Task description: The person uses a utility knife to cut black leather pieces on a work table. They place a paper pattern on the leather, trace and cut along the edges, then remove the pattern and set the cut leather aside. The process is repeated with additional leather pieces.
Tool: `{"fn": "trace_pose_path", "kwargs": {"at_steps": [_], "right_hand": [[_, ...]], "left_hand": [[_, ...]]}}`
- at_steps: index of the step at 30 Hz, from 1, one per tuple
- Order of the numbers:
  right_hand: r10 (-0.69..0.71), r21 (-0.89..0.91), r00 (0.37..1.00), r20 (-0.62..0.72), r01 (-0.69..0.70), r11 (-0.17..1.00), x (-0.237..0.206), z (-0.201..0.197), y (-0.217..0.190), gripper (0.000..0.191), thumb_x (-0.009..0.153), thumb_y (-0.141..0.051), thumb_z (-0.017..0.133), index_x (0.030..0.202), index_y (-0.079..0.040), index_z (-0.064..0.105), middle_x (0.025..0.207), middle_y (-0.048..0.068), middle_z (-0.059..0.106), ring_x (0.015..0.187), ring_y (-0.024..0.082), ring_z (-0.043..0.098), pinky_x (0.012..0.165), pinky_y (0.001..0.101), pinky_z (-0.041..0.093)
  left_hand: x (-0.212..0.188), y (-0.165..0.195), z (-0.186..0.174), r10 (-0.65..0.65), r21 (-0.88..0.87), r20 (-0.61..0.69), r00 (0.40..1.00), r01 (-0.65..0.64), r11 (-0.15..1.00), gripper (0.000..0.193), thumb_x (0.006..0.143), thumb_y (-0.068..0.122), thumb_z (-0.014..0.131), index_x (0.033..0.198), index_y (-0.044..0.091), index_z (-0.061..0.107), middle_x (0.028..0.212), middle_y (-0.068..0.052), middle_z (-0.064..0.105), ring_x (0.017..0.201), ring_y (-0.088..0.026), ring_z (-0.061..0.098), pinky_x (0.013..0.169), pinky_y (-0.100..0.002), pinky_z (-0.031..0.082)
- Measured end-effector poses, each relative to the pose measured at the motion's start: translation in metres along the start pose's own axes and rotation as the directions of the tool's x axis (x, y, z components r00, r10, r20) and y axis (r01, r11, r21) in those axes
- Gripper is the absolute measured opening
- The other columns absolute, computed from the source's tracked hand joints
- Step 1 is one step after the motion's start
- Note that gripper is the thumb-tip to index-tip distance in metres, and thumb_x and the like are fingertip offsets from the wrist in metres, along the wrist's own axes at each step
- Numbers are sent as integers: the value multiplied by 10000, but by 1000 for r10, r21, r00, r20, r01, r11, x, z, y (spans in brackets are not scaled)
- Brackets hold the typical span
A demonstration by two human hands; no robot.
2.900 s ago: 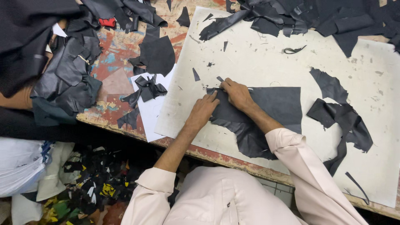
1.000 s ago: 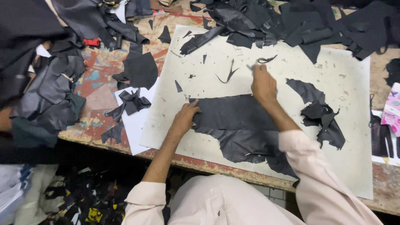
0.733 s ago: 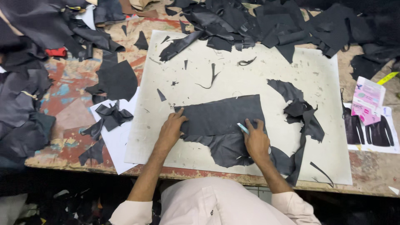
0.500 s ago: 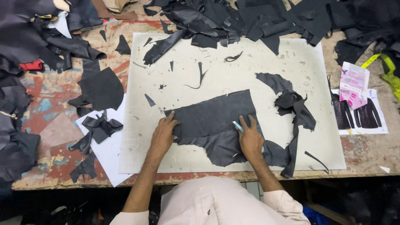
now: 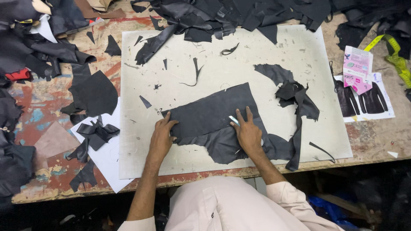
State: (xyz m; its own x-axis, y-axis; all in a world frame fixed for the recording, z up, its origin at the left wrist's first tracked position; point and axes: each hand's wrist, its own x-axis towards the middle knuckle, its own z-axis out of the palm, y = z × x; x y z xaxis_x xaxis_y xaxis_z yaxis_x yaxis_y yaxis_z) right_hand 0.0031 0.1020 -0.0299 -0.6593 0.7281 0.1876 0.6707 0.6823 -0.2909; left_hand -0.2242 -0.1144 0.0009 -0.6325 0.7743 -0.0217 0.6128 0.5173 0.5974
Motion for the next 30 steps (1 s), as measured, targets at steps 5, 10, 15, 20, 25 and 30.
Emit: {"fn": "trace_pose_path", "kwargs": {"at_steps": [5, 10, 15, 20, 25, 30], "right_hand": [[-10, -13, 1000, 19, 10, 1000, 4, 5, 5, 613, 927, -495, 661, 1457, -204, 563, 1577, 212, 409, 720, 377, 739, 526, 433, 594], [-59, 11, 998, 3, 59, 998, 0, 10, 11, 669, 906, -515, 667, 1479, -194, 544, 1586, 208, 405, 734, 358, 745, 528, 427, 592], [-85, 30, 996, -37, 86, 996, -2, 8, 14, 706, 885, -516, 680, 1480, -165, 533, 1578, 247, 401, 727, 353, 744, 534, 421, 590], [3, 13, 992, 122, -4, 1000, 4, 2, 10, 701, 907, -510, 670, 1492, -160, 507, 1588, 254, 370, 751, 364, 745, 566, 430, 599], [96, 229, 995, -9, -91, 969, 5, -10, 21, 576, 920, -409, 700, 1408, -129, 573, 1466, 238, 492, 863, 423, 718, 725, 494, 584], [341, 400, 929, -145, -260, 879, 27, -20, 63, 422, 958, -339, 738, 1264, -69, 628, 1220, 181, 597, 1010, 417, 672, 836, 518, 543]], "left_hand": [[0, 2, 4, -19, -6, 2, 1000, 19, 1000, 679, 651, -118, 810, 1278, 99, 665, 1619, -87, 384, 1354, -300, 477, 1075, -366, 485], [-1, 1, 9, -23, 15, -8, 1000, 23, 1000, 687, 653, -120, 812, 1285, 103, 666, 1614, -91, 391, 1364, -300, 472, 1086, -366, 476], [-1, -2, 13, -11, -1, -14, 1000, 11, 1000, 689, 644, -102, 829, 1278, 113, 665, 1610, -88, 405, 1368, -302, 472, 1100, -369, 465], [-1, 1, 16, -14, 41, -17, 1000, 15, 999, 687, 643, -104, 830, 1269, 125, 666, 1612, -83, 408, 1380, -309, 461, 1112, -381, 451], [2, 2, 18, -2, 73, -18, 1000, 4, 997, 697, 625, -92, 843, 1261, 132, 667, 1606, -88, 403, 1399, -311, 445, 1127, -387, 442], [1, 0, 19, -14, 90, -4, 1000, 14, 996, 687, 646, -88, 843, 1272, 127, 660, 1619, -89, 390, 1389, -316, 449, 1123, -390, 442]]}}
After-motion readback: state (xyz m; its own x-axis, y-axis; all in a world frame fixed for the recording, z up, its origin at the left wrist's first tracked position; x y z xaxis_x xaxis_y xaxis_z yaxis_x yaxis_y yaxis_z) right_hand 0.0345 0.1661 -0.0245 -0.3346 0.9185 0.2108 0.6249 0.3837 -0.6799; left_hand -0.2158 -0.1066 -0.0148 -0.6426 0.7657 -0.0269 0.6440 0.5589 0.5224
